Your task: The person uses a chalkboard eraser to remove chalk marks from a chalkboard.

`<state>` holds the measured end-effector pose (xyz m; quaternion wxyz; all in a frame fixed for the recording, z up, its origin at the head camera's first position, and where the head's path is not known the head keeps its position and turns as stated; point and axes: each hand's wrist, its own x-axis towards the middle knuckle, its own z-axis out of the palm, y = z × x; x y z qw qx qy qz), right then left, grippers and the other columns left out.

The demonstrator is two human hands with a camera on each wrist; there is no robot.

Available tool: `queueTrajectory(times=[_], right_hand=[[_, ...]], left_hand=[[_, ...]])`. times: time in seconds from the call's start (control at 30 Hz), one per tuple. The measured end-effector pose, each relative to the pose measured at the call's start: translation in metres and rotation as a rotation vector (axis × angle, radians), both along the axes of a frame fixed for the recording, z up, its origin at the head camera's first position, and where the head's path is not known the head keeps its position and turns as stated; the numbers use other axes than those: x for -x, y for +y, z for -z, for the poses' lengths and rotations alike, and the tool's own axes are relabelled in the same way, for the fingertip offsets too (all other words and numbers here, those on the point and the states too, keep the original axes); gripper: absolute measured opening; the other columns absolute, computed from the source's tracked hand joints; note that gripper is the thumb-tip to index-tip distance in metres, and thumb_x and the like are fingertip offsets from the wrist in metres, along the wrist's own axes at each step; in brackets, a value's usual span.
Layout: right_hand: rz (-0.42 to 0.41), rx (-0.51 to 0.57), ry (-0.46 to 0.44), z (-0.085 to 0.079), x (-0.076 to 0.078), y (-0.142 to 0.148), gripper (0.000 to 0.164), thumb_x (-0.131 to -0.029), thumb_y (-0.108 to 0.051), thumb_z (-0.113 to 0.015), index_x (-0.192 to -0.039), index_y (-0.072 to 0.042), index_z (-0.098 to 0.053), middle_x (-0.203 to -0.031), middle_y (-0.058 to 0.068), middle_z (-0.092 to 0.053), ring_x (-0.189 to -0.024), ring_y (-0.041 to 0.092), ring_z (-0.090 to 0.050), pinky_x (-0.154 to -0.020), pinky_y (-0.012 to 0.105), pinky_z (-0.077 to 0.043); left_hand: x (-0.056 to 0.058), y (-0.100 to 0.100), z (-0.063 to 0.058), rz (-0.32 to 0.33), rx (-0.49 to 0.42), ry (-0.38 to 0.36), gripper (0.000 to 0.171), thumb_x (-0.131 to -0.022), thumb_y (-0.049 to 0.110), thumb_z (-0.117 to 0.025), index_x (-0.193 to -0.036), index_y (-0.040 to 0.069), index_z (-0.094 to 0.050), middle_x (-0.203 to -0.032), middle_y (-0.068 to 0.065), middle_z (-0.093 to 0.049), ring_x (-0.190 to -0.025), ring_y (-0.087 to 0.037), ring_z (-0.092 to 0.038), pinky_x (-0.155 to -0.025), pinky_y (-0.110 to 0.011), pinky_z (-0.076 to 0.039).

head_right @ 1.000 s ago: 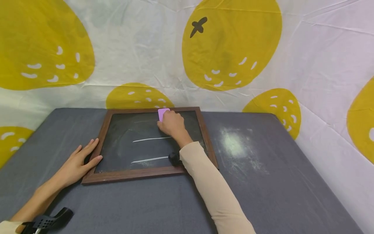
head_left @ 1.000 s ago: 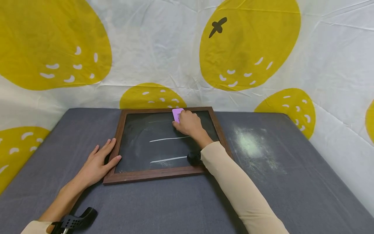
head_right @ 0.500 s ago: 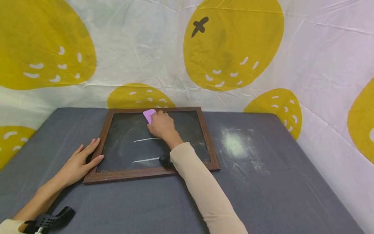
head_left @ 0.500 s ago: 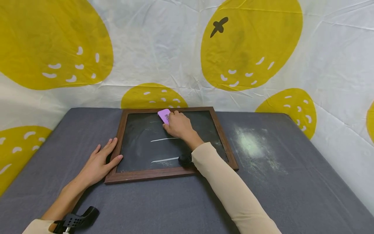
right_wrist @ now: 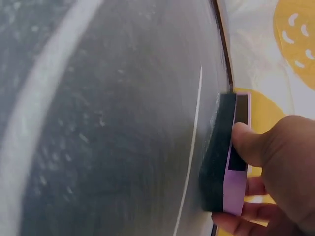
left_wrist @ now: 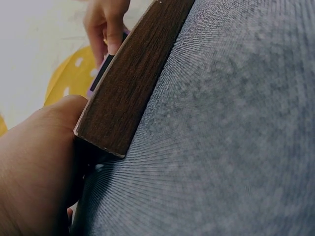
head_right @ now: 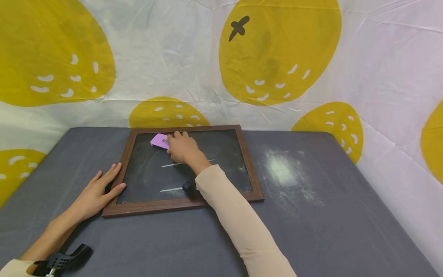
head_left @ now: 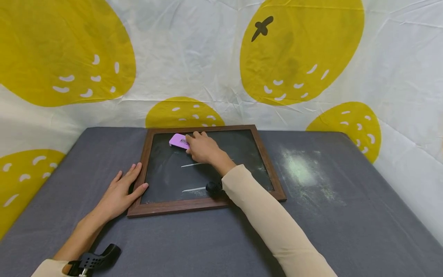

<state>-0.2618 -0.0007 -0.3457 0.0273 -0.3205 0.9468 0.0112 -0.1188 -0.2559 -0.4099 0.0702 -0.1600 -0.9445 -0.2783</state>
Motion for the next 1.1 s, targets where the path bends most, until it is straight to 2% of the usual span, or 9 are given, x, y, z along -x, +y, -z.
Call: queueTrajectory(times=[0.17, 0.23, 0.33, 0.5, 0.67, 0.77, 0.87, 0.97, 1.1], right_hand=[[-0.032, 0.002, -0.091, -0.004, 0.000, 0.005, 0.056, -0.100, -0.034, -0.050, -0.151, -0.020, -0.033, -0.135, 0.010, -0.047, -0.110, 0.027, -0.047, -0.097, 0.038, -0.042], [-0.036, 0.027, -0.126, -0.005, 0.001, 0.007, 0.057, -0.099, -0.032, -0.052, -0.151, -0.021, -0.033, -0.133, 0.010, -0.047, -0.107, 0.027, -0.046, -0.091, 0.037, -0.044], [-0.034, 0.072, -0.160, -0.006, 0.002, 0.012, 0.057, -0.098, -0.031, -0.055, -0.150, -0.024, -0.035, -0.132, 0.008, -0.048, -0.108, 0.025, -0.046, -0.090, 0.038, -0.045], [0.000, 0.107, -0.146, -0.012, 0.007, 0.029, 0.058, -0.097, -0.031, -0.055, -0.151, -0.025, -0.034, -0.138, 0.007, -0.045, -0.121, 0.028, -0.043, -0.097, 0.043, -0.044], [0.044, 0.125, -0.118, -0.031, 0.014, 0.062, 0.058, -0.098, -0.030, -0.054, -0.151, -0.017, -0.034, -0.142, 0.014, -0.043, -0.126, 0.033, -0.044, -0.101, 0.048, -0.039], [0.061, 0.112, -0.113, -0.041, 0.016, 0.085, 0.055, -0.097, -0.027, -0.057, -0.147, -0.011, -0.040, -0.130, 0.016, -0.052, -0.114, 0.031, -0.051, -0.094, 0.045, -0.043], [0.076, 0.104, -0.097, -0.048, 0.016, 0.107, 0.040, -0.094, -0.026, -0.061, -0.128, -0.005, -0.055, -0.106, 0.013, -0.060, -0.097, 0.029, -0.055, -0.084, 0.042, -0.044], [0.075, 0.096, -0.084, -0.050, 0.011, 0.124, 0.029, -0.092, -0.027, -0.064, -0.108, -0.005, -0.057, -0.082, 0.008, -0.055, -0.080, 0.026, -0.052, -0.072, 0.039, -0.041], [0.099, 0.097, -0.110, -0.048, 0.000, 0.141, 0.034, -0.091, -0.030, -0.065, -0.108, -0.002, -0.056, -0.072, 0.006, -0.049, -0.067, 0.023, -0.050, -0.061, 0.035, -0.038]], left_hand=[[-0.002, 0.002, 0.001, 0.003, -0.006, -0.013, 0.072, -0.098, 0.033, -0.056, -0.149, -0.006, -0.022, -0.149, -0.030, -0.025, -0.138, -0.044, -0.023, -0.114, -0.053, -0.002], [-0.003, 0.003, 0.001, -0.001, -0.011, -0.017, 0.072, -0.098, 0.033, -0.056, -0.149, -0.006, -0.022, -0.149, -0.030, -0.025, -0.138, -0.044, -0.023, -0.114, -0.054, -0.002], [-0.005, 0.004, -0.001, -0.005, -0.014, -0.016, 0.072, -0.098, 0.033, -0.056, -0.149, -0.006, -0.023, -0.149, -0.030, -0.026, -0.138, -0.043, -0.023, -0.114, -0.054, -0.001], [-0.004, 0.005, -0.001, -0.002, -0.005, -0.021, 0.073, -0.098, 0.034, -0.056, -0.149, -0.006, -0.023, -0.149, -0.030, -0.025, -0.138, -0.043, -0.023, -0.114, -0.054, -0.002], [-0.002, 0.005, -0.001, -0.005, -0.009, -0.033, 0.073, -0.098, 0.035, -0.055, -0.149, -0.005, -0.022, -0.149, -0.029, -0.025, -0.138, -0.043, -0.023, -0.114, -0.053, -0.001], [-0.001, 0.005, -0.001, -0.007, -0.013, -0.036, 0.073, -0.098, 0.035, -0.055, -0.150, -0.004, -0.022, -0.150, -0.029, -0.025, -0.138, -0.043, -0.022, -0.114, -0.052, -0.001], [-0.001, 0.004, -0.003, -0.009, -0.014, -0.034, 0.073, -0.098, 0.035, -0.055, -0.150, -0.004, -0.021, -0.150, -0.030, -0.024, -0.138, -0.043, -0.023, -0.114, -0.052, 0.000], [-0.002, 0.002, -0.005, -0.018, -0.011, -0.035, 0.073, -0.098, 0.035, -0.055, -0.150, -0.004, -0.021, -0.149, -0.030, -0.024, -0.138, -0.044, -0.023, -0.114, -0.052, 0.000], [-0.002, 0.002, -0.007, -0.020, -0.009, -0.044, 0.073, -0.098, 0.036, -0.054, -0.150, -0.003, -0.020, -0.150, -0.029, -0.024, -0.139, -0.043, -0.022, -0.114, -0.051, 0.000]])
